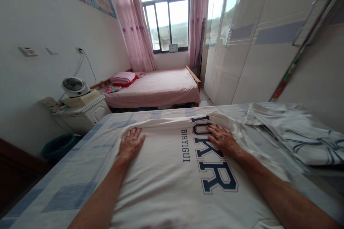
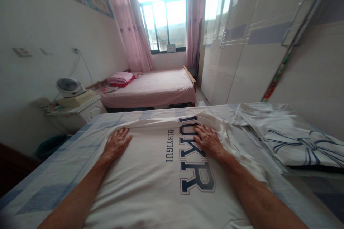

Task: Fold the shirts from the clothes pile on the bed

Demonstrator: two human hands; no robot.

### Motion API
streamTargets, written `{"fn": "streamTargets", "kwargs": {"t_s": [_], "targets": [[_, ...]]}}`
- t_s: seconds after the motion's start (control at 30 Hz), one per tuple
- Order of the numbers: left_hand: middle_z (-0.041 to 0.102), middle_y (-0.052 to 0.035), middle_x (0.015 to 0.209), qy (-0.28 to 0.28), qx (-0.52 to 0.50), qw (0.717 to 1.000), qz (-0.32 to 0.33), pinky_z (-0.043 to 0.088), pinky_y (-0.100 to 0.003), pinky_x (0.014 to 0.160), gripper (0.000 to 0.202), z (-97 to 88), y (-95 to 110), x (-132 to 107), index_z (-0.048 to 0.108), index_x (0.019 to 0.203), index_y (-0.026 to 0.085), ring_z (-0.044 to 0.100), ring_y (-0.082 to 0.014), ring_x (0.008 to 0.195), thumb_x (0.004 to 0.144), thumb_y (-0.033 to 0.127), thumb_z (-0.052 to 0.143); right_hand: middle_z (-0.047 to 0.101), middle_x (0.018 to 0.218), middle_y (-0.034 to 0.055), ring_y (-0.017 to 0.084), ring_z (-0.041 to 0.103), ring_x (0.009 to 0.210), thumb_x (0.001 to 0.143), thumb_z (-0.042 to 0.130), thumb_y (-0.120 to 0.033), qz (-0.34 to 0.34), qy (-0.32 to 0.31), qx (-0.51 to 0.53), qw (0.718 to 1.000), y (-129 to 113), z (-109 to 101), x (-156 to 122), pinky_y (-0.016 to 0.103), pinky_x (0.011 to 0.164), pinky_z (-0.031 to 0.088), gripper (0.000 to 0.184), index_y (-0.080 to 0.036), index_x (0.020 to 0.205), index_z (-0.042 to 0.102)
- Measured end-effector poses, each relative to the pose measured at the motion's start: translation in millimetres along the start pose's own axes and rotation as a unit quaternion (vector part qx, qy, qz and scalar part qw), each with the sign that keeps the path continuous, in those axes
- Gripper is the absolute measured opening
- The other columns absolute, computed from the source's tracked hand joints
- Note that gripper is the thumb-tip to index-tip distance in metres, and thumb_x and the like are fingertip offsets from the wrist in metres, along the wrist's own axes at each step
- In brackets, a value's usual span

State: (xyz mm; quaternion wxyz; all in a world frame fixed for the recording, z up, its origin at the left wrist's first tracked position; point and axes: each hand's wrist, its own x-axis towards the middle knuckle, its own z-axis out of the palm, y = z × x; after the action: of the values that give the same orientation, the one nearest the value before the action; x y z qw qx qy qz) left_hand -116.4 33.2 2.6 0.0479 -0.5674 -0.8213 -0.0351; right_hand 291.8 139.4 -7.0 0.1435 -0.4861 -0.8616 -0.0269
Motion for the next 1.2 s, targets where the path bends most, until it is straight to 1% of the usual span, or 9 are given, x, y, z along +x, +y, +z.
{"fn": "streamTargets", "kwargs": {"t_s": [0.17,0.33,0.47,0.57,0.67,0.77,0.87,1.0,1.2], "targets": [[0.029,-0.0087,0.151,0.002,0.001,1.000,-0.001,0.024,-0.050,0.108,0.057,0.2,0,0,0.032,0.144,0.018,0.027,-0.0306,0.136,0.093,0.043,0.025,0.031,0.150,0.0079,0.024,0.040,0.130,0.090,0.036,-0.039,-0.026,0.045,0.051,0.997,-17,-9,-1,0.043,0.104,0.033,0.045,-0.021,0.127,0.055],[0.029,-0.0080,0.151,-0.010,0.002,1.000,-0.008,0.023,-0.049,0.108,0.057,-4.6,2,-1,0.031,0.144,0.020,0.027,-0.0303,0.136,0.093,0.044,0.024,0.036,0.148,0.0041,0.024,0.030,0.136,0.091,0.032,-0.047,-0.099,-0.040,0.050,0.993,-23,-6,-3,0.047,0.109,0.022,0.052,-0.027,0.138,0.042],[0.030,-0.0077,0.151,-0.011,0.002,1.000,-0.003,0.024,-0.048,0.108,0.056,-4.1,2,0,0.032,0.144,0.020,0.028,-0.0302,0.136,0.093,0.043,0.025,0.046,0.141,0.0068,0.024,0.037,0.132,0.092,0.029,-0.042,-0.028,-0.029,0.044,0.998,5,-9,0,0.044,0.107,0.027,0.050,-0.022,0.133,0.049],[0.034,-0.0086,0.149,0.005,-0.005,1.000,0.005,0.025,-0.046,0.108,0.055,-5.3,0,1,0.036,0.142,0.018,0.031,-0.0286,0.134,0.093,0.042,0.028,0.056,0.129,0.0092,0.021,0.051,0.116,0.091,0.030,-0.033,0.068,0.049,0.043,0.996,25,-16,1,0.036,0.098,0.037,0.044,-0.018,0.121,0.057],[0.048,-0.0116,0.138,0.050,-0.019,0.998,-0.033,0.035,-0.040,0.102,0.050,-13.2,-10,1,0.050,0.132,0.016,0.045,-0.0264,0.124,0.091,0.040,0.031,0.057,0.120,0.0158,0.026,0.052,0.110,0.088,0.033,-0.036,0.255,0.136,-0.033,0.957,38,-19,0,0.040,0.091,0.039,0.044,-0.011,0.116,0.056],[0.060,-0.0173,0.119,0.082,-0.015,0.985,-0.154,0.043,-0.041,0.090,0.050,-25.2,-25,0,0.063,0.112,0.012,0.055,-0.0314,0.109,0.088,0.045,0.035,0.057,0.117,0.0197,0.032,0.049,0.112,0.083,0.039,-0.053,0.385,0.101,-0.067,0.915,47,-19,-4,0.046,0.090,0.037,0.055,-0.010,0.110,0.058],[0.059,-0.0236,0.117,0.045,-0.035,0.973,-0.224,0.043,-0.045,0.087,0.058,-35.5,-37,1,0.066,0.104,0.008,0.053,-0.0376,0.110,0.086,0.053,0.034,0.057,0.118,0.0188,0.032,0.048,0.113,0.081,0.037,-0.060,0.407,0.046,-0.057,0.910,53,-18,-5,0.046,0.091,0.036,0.059,-0.011,0.103,0.062],[0.062,-0.0261,0.111,-0.035,-0.093,0.970,-0.222,0.044,-0.046,0.083,0.056,-44.1,-44,7,0.067,0.095,0.008,0.056,-0.0399,0.106,0.080,0.056,0.045,0.057,0.115,0.0178,0.032,0.049,0.111,0.079,0.040,-0.057,0.380,0.037,-0.048,0.923,58,-18,-3,0.045,0.087,0.038,0.056,-0.012,0.104,0.062],[0.068,-0.0104,0.079,-0.024,-0.175,0.961,-0.213,0.043,-0.028,0.064,0.021,-47.9,-60,12,0.064,0.073,0.016,0.063,-0.0260,0.081,0.073,0.035,0.055,0.063,0.102,0.0144,0.028,0.057,0.095,0.081,0.038,-0.043,0.369,0.019,0.031,0.929,60,-27,2,0.036,0.072,0.042,0.040,-0.017,0.100,0.062]]}}
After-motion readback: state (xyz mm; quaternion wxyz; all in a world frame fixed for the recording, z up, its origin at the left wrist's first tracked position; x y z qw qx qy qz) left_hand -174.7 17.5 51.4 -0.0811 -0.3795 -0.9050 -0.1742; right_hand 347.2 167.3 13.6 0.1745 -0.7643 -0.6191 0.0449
